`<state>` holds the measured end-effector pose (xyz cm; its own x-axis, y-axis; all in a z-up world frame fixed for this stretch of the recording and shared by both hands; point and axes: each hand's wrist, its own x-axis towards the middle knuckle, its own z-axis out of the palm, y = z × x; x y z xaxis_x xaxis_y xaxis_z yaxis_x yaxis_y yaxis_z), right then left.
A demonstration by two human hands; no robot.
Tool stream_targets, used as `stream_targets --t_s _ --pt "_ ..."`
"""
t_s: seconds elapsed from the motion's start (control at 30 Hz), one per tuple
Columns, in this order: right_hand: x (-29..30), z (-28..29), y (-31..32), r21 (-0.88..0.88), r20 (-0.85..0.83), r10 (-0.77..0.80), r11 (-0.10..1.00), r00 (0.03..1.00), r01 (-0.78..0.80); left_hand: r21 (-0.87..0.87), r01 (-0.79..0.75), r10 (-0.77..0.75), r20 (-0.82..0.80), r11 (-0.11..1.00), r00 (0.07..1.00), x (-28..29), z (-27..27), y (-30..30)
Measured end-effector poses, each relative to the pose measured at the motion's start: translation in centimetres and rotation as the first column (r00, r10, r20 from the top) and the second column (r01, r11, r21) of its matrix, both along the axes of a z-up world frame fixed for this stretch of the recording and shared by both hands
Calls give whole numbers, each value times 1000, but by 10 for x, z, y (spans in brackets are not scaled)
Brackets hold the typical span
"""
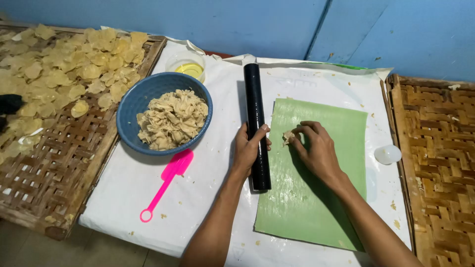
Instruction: Flattening pieces of dough using a rolling tool on a mat to prepare crackers.
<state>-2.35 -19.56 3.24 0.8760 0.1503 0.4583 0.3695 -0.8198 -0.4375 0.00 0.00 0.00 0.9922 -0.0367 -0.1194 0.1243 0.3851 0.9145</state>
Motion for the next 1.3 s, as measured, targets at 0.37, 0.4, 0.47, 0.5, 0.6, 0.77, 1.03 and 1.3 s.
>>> stream_targets --t_s 0.37,0.4,0.47,0.5,0.6,0.77,1.03,1.3 --pt "-29 12 10 74 -289 45 997 956 -25 14 30 -29 -29 999 999 0 6 1" --pt "-39 13 11 104 -257 73 993 964 -48 26 36 -35 -26 999 999 -1 6 1" --pt "-67 18 18 170 -260 117 983 959 -74 10 35 -35 -13 999 999 0 6 2" --pt "-82 21 22 239 -247 156 966 956 -95 -1 40 -40 11 999 999 -1 5 3" --pt "-123 16 36 343 -441 163 939 883 -2 -39 71 -69 46 997 997 -8 15 8" --pt "-157 12 36 49 -256 148 989 955 -140 -11 128 -127 66 992 990 -23 29 17" --pt "-184 -3 -6 -151 -217 306 928 927 -341 206 212 -242 136 955 961 -55 68 32" --pt "-159 10 -13 -195 -297 40 976 954 -101 760 175 -503 222 626 835 -83 97 50"
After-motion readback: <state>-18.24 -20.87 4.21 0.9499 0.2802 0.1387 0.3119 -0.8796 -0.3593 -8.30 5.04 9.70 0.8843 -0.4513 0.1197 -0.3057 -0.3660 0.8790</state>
